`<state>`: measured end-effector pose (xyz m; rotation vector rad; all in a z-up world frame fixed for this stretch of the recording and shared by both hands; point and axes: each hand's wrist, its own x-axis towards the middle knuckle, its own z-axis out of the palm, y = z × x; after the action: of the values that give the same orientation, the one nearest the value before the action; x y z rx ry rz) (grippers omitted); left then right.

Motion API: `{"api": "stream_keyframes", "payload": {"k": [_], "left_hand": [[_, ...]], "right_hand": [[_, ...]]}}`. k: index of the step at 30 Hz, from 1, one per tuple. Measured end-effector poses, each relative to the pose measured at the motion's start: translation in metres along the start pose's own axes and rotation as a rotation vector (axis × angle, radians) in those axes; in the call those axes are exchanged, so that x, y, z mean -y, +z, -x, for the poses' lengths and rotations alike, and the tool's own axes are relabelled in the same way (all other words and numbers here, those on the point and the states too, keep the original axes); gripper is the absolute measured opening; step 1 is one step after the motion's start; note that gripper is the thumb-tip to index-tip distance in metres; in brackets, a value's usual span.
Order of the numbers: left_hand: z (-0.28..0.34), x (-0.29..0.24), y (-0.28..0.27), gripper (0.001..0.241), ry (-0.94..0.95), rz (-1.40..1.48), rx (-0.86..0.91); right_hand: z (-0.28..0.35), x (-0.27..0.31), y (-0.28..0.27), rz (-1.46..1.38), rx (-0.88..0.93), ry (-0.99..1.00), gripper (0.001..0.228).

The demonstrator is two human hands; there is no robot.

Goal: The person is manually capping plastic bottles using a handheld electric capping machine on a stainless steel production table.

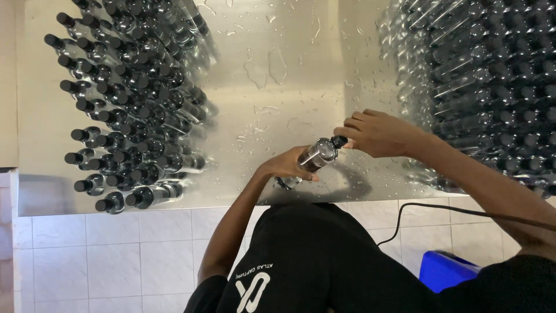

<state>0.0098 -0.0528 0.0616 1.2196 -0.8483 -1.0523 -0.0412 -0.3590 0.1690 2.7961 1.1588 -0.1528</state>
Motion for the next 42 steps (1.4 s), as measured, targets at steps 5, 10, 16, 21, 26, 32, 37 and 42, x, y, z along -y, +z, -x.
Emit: {"api": "stream_keyframes", "payload": {"k": [5,10,16,21,26,32,37,42], "left_hand": [[-0.003,-0.019,0.004,0.05,-0.113,0.271,0.118],[-0.006,-0.014,0.016,0.05,-0.162,0.259,0.044],[-0.022,0.053,0.036,0.061,-0.323,-0.724,-0.268],[-0.021,0.085,0.024,0.06,-0.276,-1.273,-0.341],[-0.009,0.045,0.017,0.066,-0.541,-0.475,-0.475],[0.002,0.066,-0.004,0.08,-0.664,-0.249,-0.554],[0.007,0.064,-0.014,0.059,-0.605,-0.198,-0.508],[0.008,0.032,-0.012,0.05,-0.52,-0.129,-0.426]], "right_hand": [[0.013,-0.008,0.052,0.111,-0.096,-0.087,0.053],[0.001,0.011,0.036,-0.534,0.261,0.411,0.069],[0.003,0.003,0.07,-1.158,0.49,0.839,0.068],[-0.001,0.007,0.057,-1.647,0.579,1.012,0.063],[0.016,-0.024,0.096,-1.2,0.223,0.917,0.085],[0.045,-0.019,0.087,-1.112,0.182,0.958,0.078],[0.017,0.004,0.074,-0.921,0.307,0.808,0.067],[-0.018,0.006,0.054,-0.754,0.29,0.596,0.063]]}}
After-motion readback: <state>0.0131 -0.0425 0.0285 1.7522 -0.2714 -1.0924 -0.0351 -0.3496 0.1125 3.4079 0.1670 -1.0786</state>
